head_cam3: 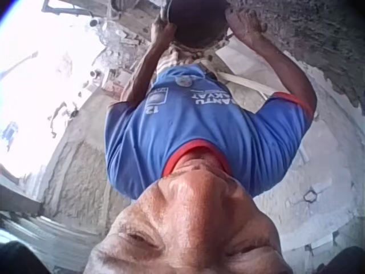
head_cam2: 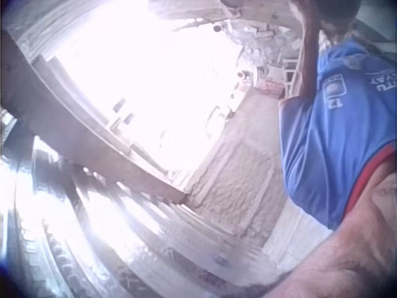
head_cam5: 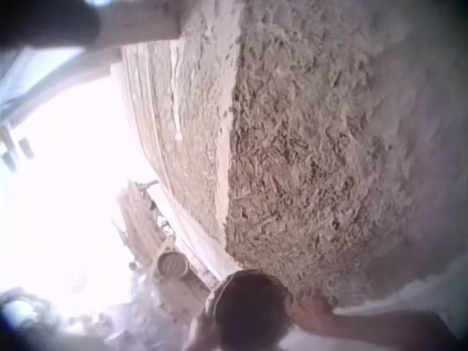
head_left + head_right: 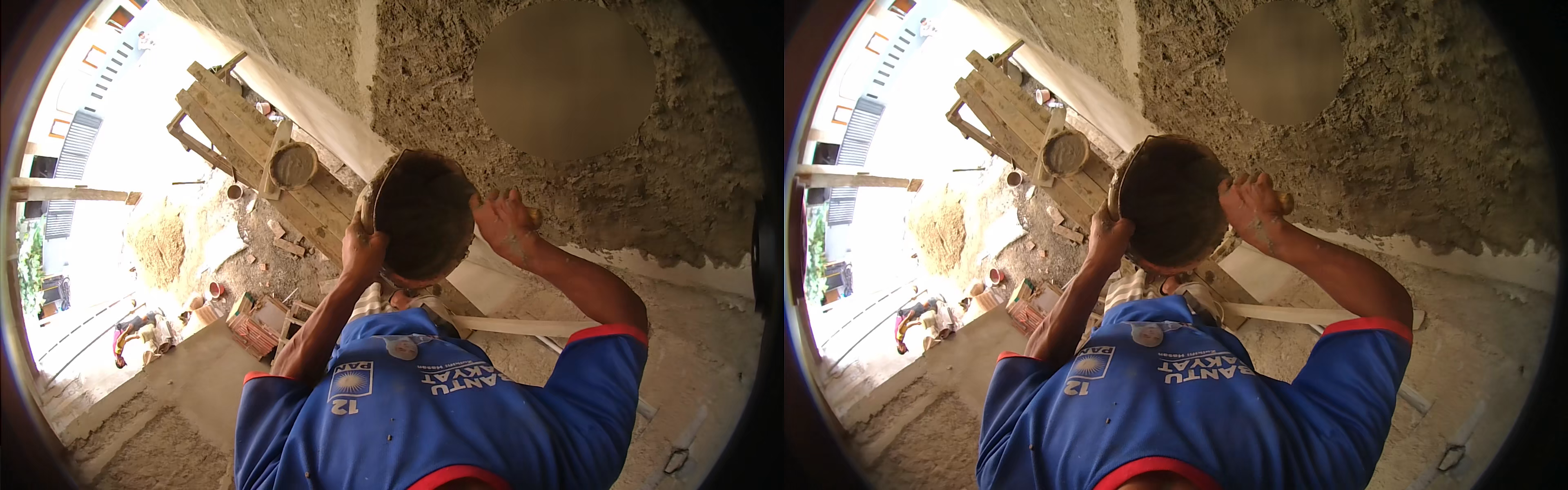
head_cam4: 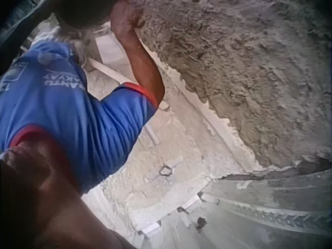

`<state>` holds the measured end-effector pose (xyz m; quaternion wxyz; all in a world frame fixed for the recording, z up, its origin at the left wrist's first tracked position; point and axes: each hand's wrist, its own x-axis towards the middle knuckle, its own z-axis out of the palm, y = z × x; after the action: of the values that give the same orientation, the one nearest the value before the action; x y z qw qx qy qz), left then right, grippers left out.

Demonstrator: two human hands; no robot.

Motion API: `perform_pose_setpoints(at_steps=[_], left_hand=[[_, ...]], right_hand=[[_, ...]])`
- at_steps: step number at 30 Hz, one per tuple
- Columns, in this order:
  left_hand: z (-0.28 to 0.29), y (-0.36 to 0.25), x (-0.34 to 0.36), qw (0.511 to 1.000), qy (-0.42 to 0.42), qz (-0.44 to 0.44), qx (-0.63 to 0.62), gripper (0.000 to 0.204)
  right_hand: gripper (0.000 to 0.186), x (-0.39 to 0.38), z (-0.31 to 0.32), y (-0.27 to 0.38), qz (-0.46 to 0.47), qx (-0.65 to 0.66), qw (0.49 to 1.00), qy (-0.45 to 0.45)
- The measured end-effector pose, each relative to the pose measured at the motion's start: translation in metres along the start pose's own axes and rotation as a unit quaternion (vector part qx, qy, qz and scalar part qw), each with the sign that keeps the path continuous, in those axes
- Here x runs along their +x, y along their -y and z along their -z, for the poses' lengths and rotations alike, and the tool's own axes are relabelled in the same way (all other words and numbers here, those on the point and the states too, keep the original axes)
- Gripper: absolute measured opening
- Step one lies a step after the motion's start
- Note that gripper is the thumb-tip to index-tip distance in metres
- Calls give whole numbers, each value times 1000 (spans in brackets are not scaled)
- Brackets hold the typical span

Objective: The person applies wet mortar to a wall using a trowel, repeatedly taking mortar from a bucket held in their other hand.

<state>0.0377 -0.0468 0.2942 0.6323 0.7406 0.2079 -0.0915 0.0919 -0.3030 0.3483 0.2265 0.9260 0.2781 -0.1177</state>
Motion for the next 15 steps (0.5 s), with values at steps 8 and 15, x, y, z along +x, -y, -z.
perform_pose_setpoints(at_steps=[8,15], left_hand=[[-17,2,11,999,32,4,38,57],[4,-22,5,995,22,22,91,54]], right_hand=[[30,-4,-39,34,29,367,922,118],[43,-21,-52,50,-17,523,852,13]])
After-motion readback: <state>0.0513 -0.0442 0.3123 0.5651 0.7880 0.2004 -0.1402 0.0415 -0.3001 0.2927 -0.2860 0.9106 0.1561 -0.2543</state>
